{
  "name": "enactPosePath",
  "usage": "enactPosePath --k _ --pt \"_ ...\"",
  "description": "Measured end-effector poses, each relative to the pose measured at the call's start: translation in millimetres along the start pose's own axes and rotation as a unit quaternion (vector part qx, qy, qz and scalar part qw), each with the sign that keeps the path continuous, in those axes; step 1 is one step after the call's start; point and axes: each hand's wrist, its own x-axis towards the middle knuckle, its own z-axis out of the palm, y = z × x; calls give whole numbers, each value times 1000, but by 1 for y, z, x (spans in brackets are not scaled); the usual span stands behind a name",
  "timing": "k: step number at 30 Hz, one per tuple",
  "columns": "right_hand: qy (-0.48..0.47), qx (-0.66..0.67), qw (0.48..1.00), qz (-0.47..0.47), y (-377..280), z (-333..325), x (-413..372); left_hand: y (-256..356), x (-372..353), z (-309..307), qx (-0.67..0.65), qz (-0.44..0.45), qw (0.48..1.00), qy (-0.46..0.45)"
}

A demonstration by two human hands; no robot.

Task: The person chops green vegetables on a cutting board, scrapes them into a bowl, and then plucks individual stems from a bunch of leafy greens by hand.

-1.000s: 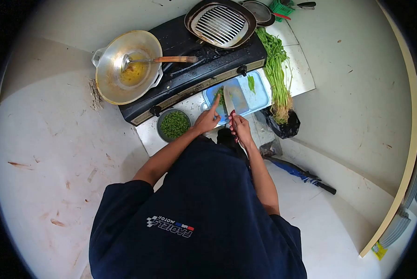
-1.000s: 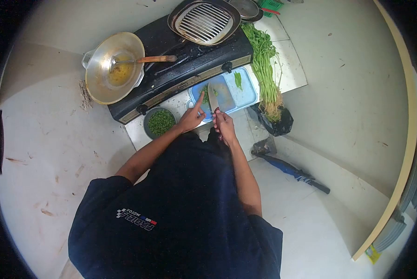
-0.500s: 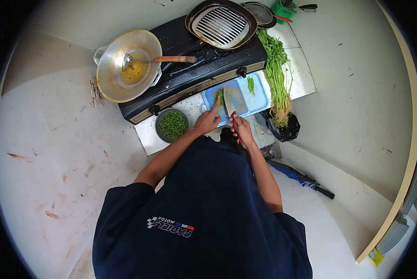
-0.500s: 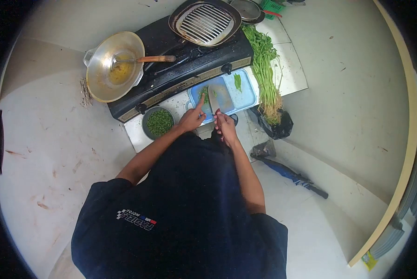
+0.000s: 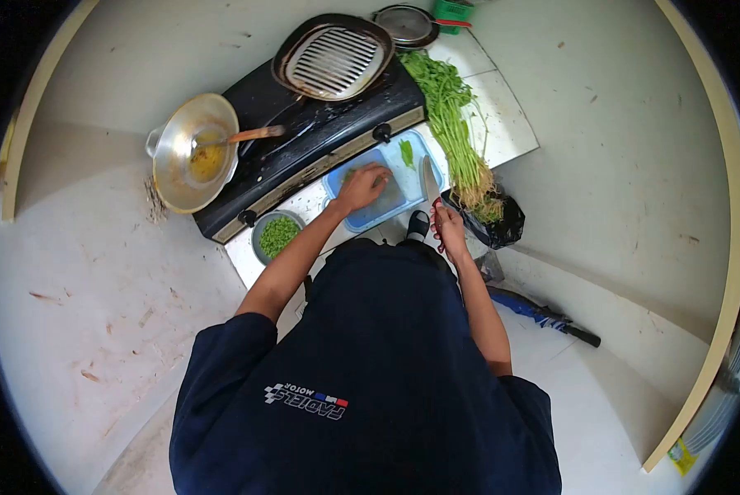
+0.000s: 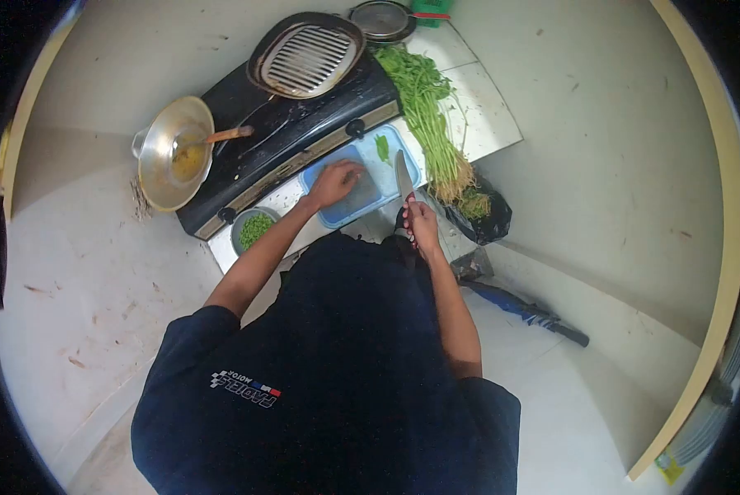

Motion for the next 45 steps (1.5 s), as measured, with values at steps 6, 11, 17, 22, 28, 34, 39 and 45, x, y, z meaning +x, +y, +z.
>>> enactPosePath --k 6,11,17,22,28,34,39,45 --pt "30 -23 999 -33 3 -35 4 1 69 20 151 41 979 -129" --pt "20 -40 997 -55 4 -60 1 1 93 42 206 4 968 -145" --pt "29 -38 998 -47 2 -77 8 5 94 47 207 -7 972 -110" --pt "12 -34 998 -49 1 -81 18 -6 91 45 190 7 977 -99" --pt "-11 -40 998 -52 -5 -77 25 -16 97 47 168 2 982 -82" --pt "-20 -85 995 -52 -3 -78 30 -10 103 42 232 27 965 -120" --pt "-7 -83 995 -59 -2 -81 28 -5 108 47 241 31 965 -102" --pt "-4 -78 996 -50 -2 -81 27 -7 112 44 202 26 976 -78"
